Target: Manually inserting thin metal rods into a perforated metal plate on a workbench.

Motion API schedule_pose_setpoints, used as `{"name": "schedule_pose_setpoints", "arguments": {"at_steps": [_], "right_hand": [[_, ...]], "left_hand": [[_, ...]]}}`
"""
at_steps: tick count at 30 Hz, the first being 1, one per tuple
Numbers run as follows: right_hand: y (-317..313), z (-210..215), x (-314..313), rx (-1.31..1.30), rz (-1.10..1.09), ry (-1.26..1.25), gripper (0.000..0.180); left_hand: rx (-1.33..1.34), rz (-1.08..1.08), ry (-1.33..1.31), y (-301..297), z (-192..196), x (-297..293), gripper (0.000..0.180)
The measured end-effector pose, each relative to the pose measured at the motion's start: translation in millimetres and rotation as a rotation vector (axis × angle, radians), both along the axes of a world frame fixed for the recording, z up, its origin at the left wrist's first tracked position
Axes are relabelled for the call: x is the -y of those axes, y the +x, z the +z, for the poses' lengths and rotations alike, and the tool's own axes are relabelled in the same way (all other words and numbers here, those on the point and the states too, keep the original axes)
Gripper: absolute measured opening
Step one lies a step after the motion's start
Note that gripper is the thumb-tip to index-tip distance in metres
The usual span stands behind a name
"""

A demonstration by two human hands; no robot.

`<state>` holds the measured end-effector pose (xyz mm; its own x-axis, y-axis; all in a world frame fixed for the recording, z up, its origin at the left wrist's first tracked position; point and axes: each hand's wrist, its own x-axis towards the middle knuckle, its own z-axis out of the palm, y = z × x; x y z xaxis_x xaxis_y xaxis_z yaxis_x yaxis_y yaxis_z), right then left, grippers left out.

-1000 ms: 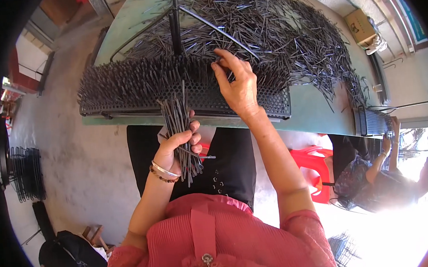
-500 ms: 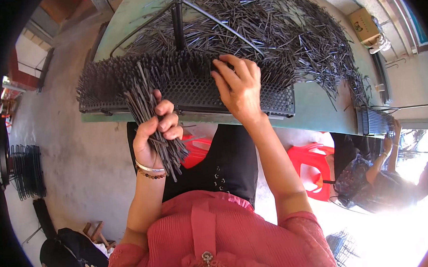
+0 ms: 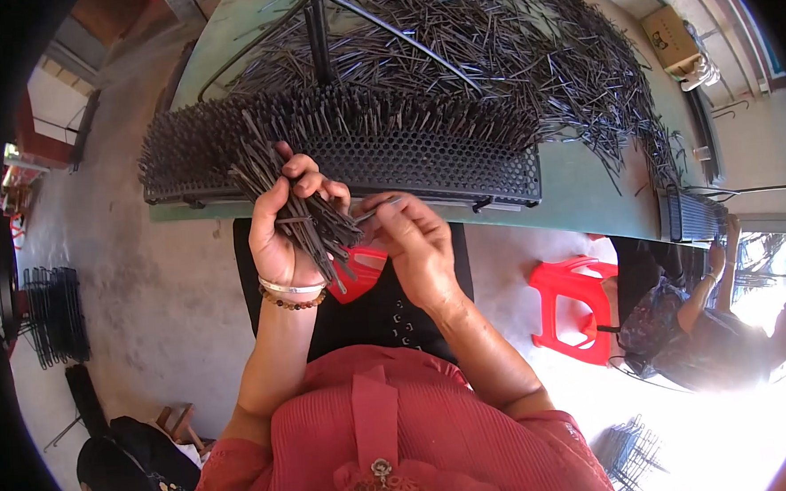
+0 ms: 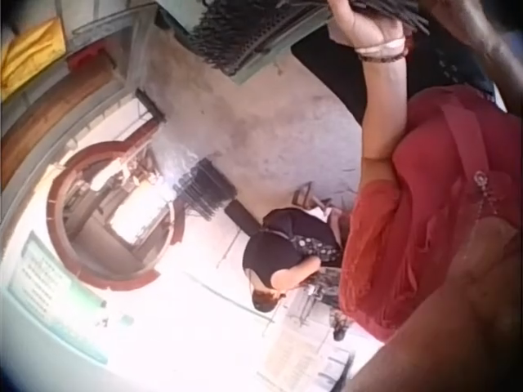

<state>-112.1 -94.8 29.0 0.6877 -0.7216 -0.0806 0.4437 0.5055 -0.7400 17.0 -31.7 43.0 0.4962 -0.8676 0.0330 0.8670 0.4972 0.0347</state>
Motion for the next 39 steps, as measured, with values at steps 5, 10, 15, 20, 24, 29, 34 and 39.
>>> {"name": "schedule_pose_setpoints", "arguments": {"at_steps": [5,10,15,20,24,29,34,39], "right_hand": [[-18.0,10.5,28.6,-0.049,-0.186,-0.029,0.020],[-13.7,33.6,72.6,-0.396,-0.428,-0.688,0.030],[12.4,14.8,113.7,-0.563,-0.423,-1.036,0.031],[27.1,14.9,114.2,-0.642,-0.384,-1.215,0.028],[29.4,20.1,111.4,-0.642,-0.397,-1.242,0.029],[36.8,2.9,117.4,-0.629,-0.386,-1.497,0.029],[37.5,7.1,112.8,-0.722,-0.400,-1.846,0.022],[18.3,29.4,87.3,-0.681,-0.105,-1.224,0.023]], "left_hand": [[0.080,-0.001,0.061,2.1,1.5,-2.9,0.035],[0.304,-0.119,0.346,-5.5,9.3,-11.7,0.038],[0.424,-0.357,0.611,-30.9,-22.9,-13.3,0.035],[0.559,-0.403,0.687,-27.2,-42.1,-18.2,0.031],[0.488,-0.447,0.710,-24.3,-38.5,-19.2,0.030],[0.509,-0.466,0.667,-19.9,-41.3,-21.1,0.025],[0.563,-0.472,0.667,-18.2,-39.8,-22.7,0.019],[0.576,-0.497,0.623,-15.3,-43.9,-27.0,0.020]]}}
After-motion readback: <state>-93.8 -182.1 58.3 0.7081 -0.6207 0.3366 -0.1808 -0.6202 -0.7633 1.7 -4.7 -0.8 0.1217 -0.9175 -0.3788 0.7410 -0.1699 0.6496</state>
